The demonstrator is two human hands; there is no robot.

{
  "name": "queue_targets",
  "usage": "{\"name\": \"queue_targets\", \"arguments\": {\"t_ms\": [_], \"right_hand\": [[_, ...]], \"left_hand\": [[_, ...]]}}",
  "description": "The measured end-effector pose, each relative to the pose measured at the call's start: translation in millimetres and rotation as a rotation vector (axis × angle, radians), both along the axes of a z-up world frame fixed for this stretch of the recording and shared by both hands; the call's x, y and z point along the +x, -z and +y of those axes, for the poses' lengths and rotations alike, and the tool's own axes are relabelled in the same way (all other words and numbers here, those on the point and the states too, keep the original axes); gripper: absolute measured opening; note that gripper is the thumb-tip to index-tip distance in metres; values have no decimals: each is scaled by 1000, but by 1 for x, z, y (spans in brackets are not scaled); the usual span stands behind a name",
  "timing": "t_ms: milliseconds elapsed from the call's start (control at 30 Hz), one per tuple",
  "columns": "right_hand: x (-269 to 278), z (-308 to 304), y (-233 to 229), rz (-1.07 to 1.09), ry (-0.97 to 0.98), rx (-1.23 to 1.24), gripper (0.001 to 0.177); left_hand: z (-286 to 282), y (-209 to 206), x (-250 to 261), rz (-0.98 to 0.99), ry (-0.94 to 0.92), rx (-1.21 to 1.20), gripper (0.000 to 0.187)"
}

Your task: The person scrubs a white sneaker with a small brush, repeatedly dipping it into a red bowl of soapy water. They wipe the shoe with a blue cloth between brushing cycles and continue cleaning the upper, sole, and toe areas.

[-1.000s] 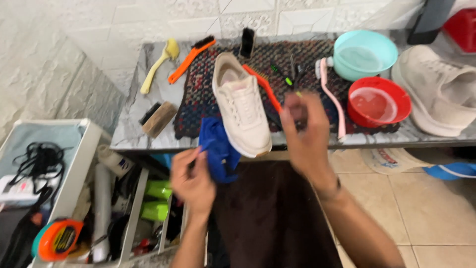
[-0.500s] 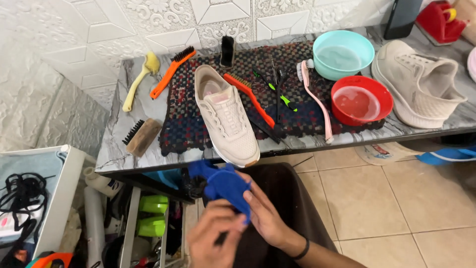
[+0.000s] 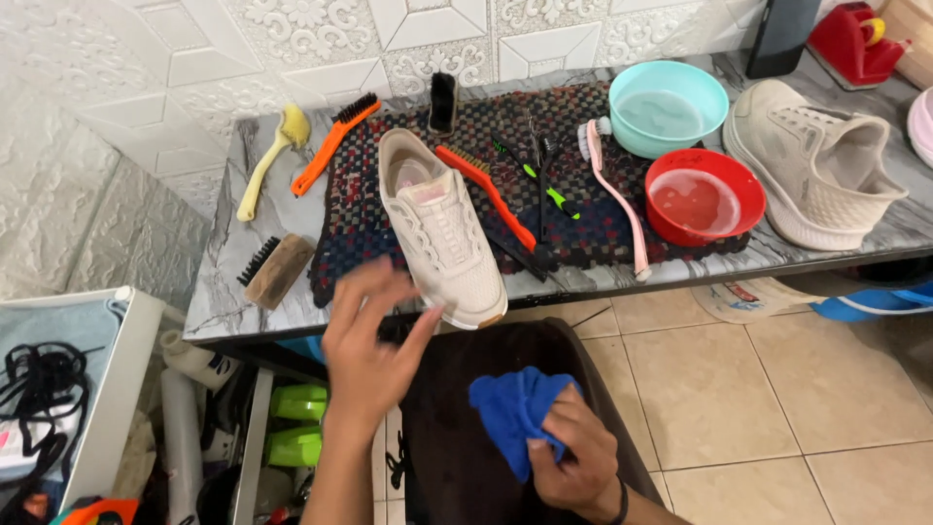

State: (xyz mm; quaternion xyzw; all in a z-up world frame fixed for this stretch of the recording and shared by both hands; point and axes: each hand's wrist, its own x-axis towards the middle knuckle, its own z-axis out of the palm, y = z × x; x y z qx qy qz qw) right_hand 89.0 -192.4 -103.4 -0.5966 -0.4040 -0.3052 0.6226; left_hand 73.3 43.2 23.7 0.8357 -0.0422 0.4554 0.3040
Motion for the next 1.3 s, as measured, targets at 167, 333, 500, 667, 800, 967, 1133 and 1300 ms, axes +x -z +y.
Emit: {"name": "queue_targets", "arguments": {"t_ms": [167, 333, 500, 667, 800, 967, 1133, 1300], "right_hand": [[5, 2, 42, 130, 68, -116, 18], [-1, 26, 28, 519, 88, -147, 24], [3, 45, 25, 577, 72, -191, 32], [21, 69, 8, 861, -149, -110, 39], [29, 55, 1, 829, -101, -51, 35], [56, 24, -10, 741, 134, -9, 33], [52, 31, -20, 447, 125, -174, 28], [58, 53, -5, 28, 199, -277, 31]], "left_hand": [[25, 7, 55, -11, -72, 226, 52], [34, 32, 83, 83, -42, 138, 57], [37, 42, 88, 60, 63, 96, 48], [36, 30, 87, 111, 87, 63, 42], [40, 35, 90, 122, 119, 32, 41], [37, 42, 94, 109, 131, -138, 51], [37, 40, 93, 119, 145, -155, 51], [38, 39, 93, 120, 140, -155, 49]]}}
